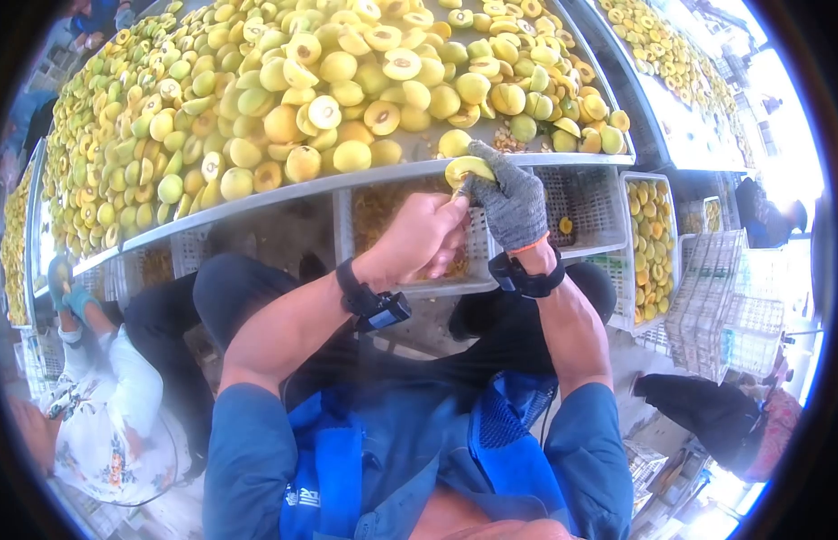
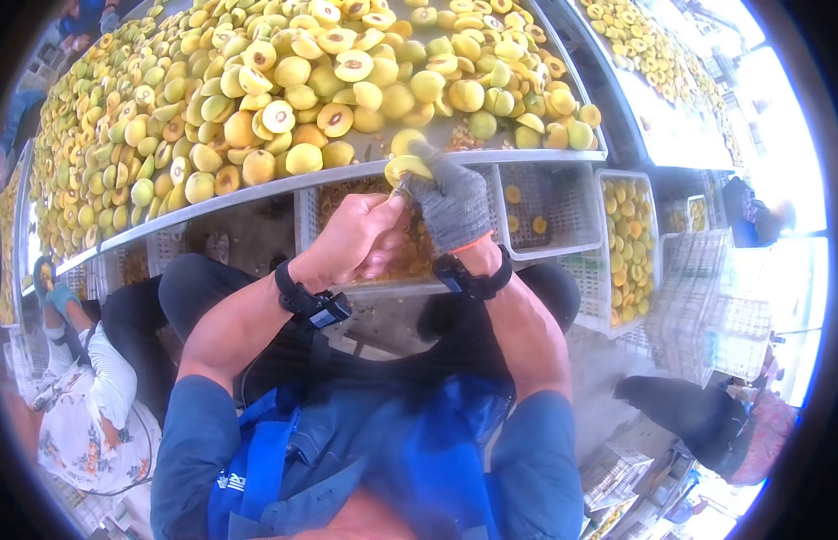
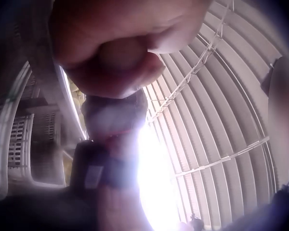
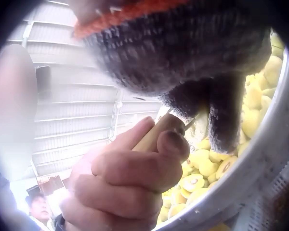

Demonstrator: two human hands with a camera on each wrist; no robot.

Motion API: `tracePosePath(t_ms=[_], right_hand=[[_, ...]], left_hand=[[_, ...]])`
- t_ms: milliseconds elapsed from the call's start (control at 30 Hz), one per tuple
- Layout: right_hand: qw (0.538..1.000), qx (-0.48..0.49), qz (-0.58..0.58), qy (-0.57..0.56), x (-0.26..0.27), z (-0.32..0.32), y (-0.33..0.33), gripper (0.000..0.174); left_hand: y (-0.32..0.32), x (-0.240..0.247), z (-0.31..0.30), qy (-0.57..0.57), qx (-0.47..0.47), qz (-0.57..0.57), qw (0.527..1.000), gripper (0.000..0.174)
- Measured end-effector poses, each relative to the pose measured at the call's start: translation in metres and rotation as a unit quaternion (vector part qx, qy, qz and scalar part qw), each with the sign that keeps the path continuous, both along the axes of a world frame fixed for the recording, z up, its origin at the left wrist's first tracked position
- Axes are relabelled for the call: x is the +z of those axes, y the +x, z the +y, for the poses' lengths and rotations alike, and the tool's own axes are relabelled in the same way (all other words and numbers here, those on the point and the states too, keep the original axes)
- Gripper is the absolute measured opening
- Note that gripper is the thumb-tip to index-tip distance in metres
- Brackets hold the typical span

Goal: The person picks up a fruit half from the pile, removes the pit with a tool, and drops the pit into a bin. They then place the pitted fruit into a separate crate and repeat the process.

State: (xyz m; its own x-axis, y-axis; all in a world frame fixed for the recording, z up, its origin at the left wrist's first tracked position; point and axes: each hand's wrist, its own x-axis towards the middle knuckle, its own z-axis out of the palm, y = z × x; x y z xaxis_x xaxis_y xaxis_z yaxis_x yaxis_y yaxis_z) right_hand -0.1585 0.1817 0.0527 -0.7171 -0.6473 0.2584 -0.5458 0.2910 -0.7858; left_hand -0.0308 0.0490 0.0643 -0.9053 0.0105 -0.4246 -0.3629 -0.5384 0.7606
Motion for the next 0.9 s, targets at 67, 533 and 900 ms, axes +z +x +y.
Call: tracePosePath(t_ms=[67, 533, 900], right_hand=[[1.000, 0.002, 0.016, 0.004, 0.000, 0.000, -0.001, 0.040], [0.995, -0.019, 0.101, -0.003, 0.001, -0.002, 0.009, 0.039], [0.999, 0.030, -0.011, -0.028, -0.005, 0.002, 0.001, 0.039]], left_hand=[[0.000, -0.001, 0.000, -0.028, -0.008, 0.004, 1.000, 0.035], [0.000, -0.003, -0.002, -0.017, -0.014, -0.010, 1.000, 0.033], [0.003, 0.000, -0.006, 0.018, -0.022, -0.023, 0.999, 0.034]])
